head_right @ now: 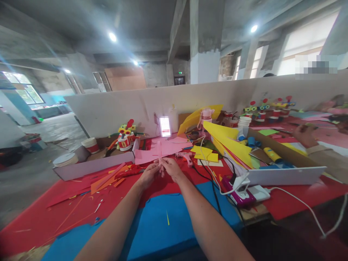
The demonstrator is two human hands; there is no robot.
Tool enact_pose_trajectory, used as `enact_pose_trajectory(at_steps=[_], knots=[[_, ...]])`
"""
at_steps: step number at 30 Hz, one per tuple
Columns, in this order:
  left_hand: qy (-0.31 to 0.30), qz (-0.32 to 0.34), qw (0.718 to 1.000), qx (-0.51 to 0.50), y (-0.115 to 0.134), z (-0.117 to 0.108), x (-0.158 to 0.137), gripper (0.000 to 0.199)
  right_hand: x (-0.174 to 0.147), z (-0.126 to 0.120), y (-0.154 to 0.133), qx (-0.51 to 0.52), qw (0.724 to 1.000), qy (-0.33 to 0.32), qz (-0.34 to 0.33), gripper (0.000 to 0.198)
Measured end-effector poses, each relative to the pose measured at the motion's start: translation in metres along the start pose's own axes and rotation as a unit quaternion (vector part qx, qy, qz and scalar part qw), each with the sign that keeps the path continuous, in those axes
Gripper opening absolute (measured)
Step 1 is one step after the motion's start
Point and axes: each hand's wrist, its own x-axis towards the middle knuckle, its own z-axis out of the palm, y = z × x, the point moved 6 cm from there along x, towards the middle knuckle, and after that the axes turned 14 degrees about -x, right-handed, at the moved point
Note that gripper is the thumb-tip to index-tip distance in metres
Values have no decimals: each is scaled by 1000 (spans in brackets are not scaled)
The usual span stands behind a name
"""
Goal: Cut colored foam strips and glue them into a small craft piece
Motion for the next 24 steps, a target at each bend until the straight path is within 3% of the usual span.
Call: enact_pose_trajectory(at_steps=[7,17,24], knots=[[38,30,997,58,3,-1,2,42,-1,-2,7,18,992,125,12,45],[16,3,999,29,-1,-1,0,40,1,-2,0,74,995,71,6,47],[27,33,996,74,0,0,2,41,2,-5,6,79,992,101,4,48]])
